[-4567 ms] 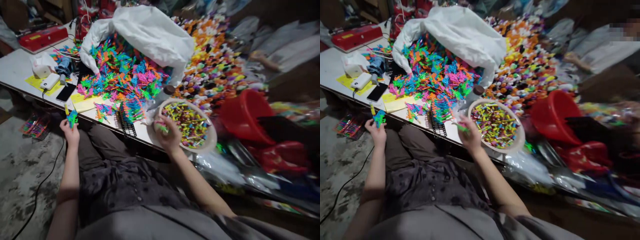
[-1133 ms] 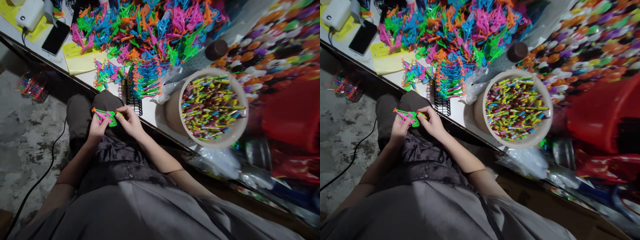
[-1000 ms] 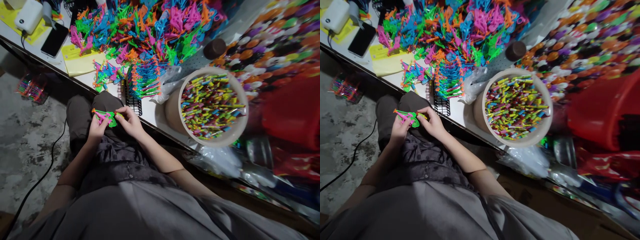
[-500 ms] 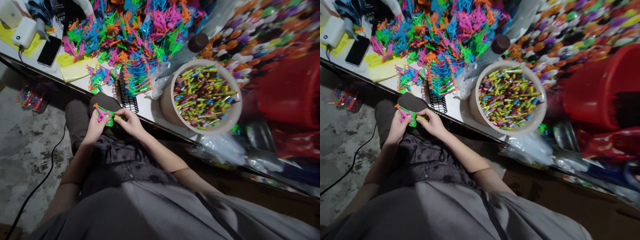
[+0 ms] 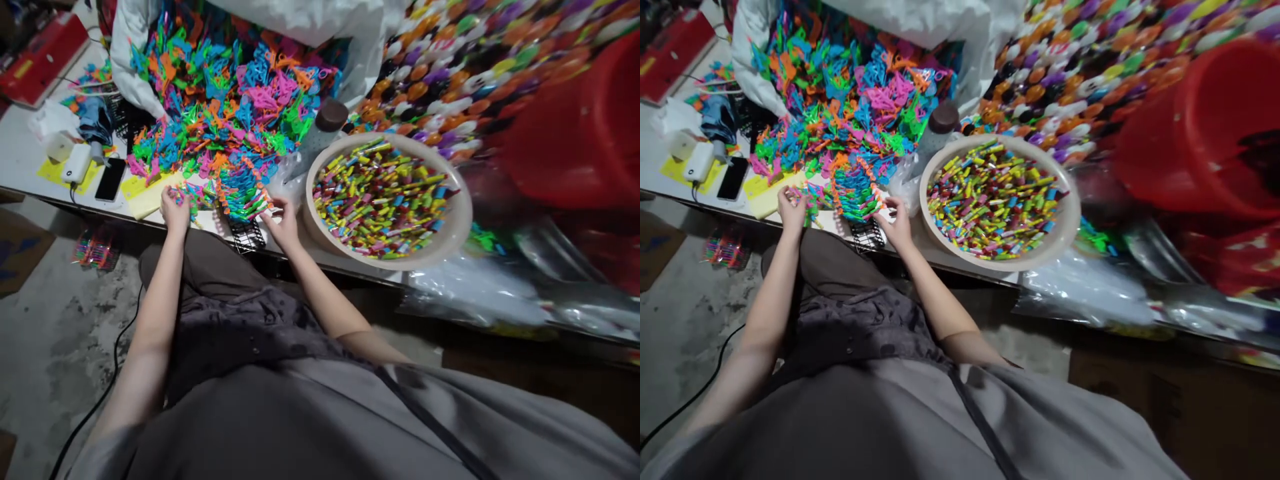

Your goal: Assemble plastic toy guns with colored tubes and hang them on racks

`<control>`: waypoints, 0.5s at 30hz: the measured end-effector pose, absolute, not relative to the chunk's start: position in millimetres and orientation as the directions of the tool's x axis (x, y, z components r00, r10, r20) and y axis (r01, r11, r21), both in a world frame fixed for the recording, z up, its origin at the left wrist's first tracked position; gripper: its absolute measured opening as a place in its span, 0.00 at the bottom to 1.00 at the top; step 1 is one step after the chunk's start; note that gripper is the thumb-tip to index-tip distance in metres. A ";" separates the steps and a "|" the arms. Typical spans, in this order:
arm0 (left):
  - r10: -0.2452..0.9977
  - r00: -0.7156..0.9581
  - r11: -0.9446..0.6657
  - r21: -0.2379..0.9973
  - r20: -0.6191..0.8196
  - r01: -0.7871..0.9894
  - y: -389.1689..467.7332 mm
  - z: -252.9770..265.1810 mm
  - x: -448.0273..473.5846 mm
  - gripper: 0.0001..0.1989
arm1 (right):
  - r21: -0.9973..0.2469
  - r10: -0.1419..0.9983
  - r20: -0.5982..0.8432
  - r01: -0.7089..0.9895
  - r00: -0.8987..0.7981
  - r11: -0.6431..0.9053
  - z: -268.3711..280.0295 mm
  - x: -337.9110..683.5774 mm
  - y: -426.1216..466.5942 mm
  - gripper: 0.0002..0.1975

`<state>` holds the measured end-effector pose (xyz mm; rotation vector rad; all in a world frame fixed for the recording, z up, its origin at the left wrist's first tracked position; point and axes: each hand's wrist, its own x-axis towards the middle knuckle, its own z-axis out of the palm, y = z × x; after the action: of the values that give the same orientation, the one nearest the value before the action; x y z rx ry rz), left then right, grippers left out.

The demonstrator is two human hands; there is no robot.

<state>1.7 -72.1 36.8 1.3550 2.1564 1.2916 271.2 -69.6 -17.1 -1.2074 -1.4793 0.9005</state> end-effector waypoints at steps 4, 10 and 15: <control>0.797 -0.575 0.116 0.888 0.184 0.445 -89.1 22.5 50.9 0.17 | -0.963 0.976 0.217 0.171 0.025 0.210 -19.6 258.5 -65.3 0.20; 0.857 -0.515 0.097 0.972 0.028 0.215 -115.7 -0.9 122.6 0.26 | -0.974 0.974 0.217 0.075 0.066 0.212 -24.0 255.9 -60.3 0.17; 0.837 -0.548 0.132 0.968 0.006 0.212 -110.4 -3.8 124.1 0.28 | -0.972 0.981 0.196 0.129 -0.001 0.194 -11.1 256.4 -53.9 0.17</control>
<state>124.1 -110.4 -3.8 1.0077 1.8537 1.4409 256.4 -53.9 -11.1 -1.1586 -1.3802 0.9903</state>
